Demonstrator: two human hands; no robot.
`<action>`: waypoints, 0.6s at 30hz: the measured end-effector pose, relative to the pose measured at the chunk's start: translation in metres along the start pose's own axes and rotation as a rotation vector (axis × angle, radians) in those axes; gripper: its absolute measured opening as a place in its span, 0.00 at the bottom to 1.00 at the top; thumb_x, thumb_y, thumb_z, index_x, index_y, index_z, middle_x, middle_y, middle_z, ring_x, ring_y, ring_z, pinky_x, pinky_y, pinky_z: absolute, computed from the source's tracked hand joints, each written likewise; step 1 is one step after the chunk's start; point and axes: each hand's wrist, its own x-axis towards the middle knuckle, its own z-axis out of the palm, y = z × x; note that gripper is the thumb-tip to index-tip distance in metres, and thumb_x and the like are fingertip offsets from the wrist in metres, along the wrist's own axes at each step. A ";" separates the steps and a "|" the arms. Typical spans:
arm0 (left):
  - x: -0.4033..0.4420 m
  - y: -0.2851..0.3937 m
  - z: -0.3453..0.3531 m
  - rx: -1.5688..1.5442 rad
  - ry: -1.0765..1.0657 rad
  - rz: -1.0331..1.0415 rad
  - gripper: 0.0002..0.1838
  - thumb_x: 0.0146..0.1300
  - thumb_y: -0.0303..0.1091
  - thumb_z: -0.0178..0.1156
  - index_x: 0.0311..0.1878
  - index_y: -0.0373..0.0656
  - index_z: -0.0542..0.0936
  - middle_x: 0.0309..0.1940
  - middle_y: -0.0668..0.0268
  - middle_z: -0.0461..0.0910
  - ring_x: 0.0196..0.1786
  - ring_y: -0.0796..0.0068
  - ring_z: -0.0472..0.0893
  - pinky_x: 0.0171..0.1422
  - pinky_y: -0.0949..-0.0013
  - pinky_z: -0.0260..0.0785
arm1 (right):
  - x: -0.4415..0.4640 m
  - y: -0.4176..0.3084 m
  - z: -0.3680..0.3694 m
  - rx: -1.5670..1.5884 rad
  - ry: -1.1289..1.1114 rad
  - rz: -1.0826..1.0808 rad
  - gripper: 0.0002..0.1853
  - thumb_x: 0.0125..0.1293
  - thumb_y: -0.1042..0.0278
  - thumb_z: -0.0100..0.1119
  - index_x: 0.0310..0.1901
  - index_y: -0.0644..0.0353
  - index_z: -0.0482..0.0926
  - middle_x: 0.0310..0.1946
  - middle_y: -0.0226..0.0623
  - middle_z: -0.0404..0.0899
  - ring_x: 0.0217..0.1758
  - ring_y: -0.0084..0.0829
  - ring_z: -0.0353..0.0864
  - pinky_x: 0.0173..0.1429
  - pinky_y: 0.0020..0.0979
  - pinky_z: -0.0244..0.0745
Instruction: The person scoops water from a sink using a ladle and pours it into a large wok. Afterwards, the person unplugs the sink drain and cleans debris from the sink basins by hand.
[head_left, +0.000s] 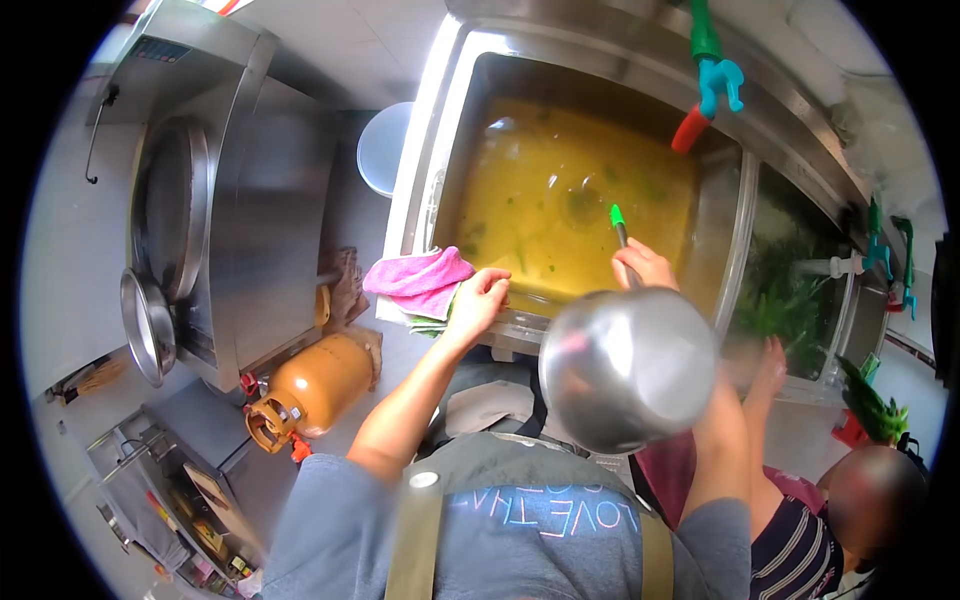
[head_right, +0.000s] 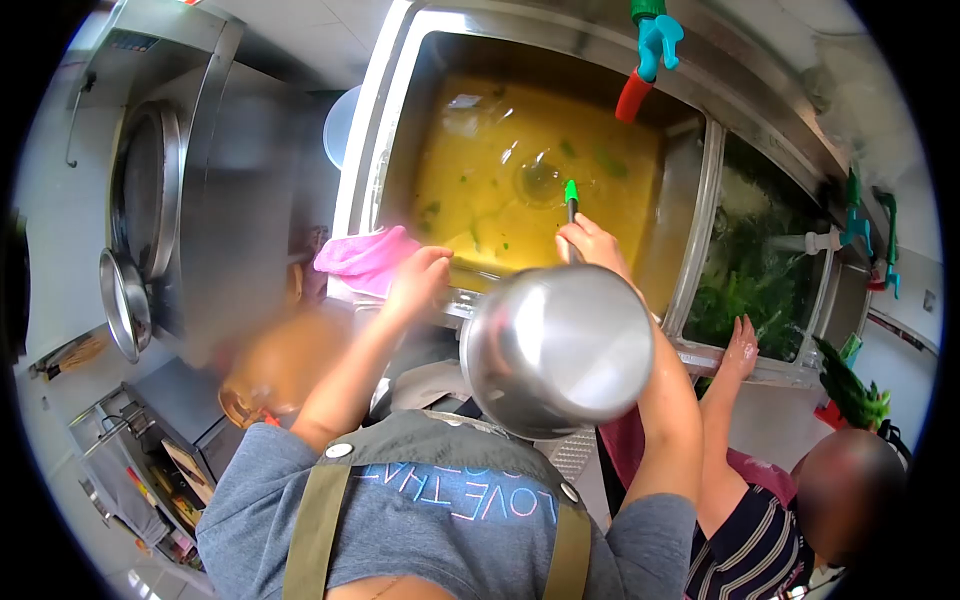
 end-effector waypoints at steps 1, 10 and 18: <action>0.000 -0.003 -0.003 -0.034 0.030 0.016 0.11 0.59 0.31 0.51 0.43 0.36 0.74 0.22 0.69 0.73 0.25 0.83 0.71 0.30 0.79 0.65 | 0.012 -0.009 -0.001 0.049 -0.193 0.107 0.04 0.52 0.70 0.53 0.29 0.59 0.73 0.30 0.50 0.71 0.35 0.52 0.74 0.37 0.39 0.70; -0.031 -0.015 -0.141 -0.771 0.460 0.191 0.09 0.60 0.27 0.51 0.42 0.34 0.73 0.22 0.70 0.71 0.25 0.84 0.68 0.28 0.83 0.63 | 0.052 -0.048 0.127 -0.562 -0.193 0.056 0.08 0.46 0.74 0.47 0.25 0.70 0.74 0.25 0.70 0.71 0.27 0.53 0.77 0.35 0.46 0.72; -0.032 -0.093 -0.229 -1.021 0.373 0.161 0.09 0.60 0.28 0.51 0.41 0.35 0.73 0.23 0.69 0.70 0.26 0.82 0.68 0.30 0.80 0.62 | 0.069 -0.049 0.142 -0.409 -0.177 0.249 0.10 0.48 0.68 0.48 0.28 0.65 0.76 0.23 0.59 0.74 0.30 0.53 0.76 0.39 0.45 0.72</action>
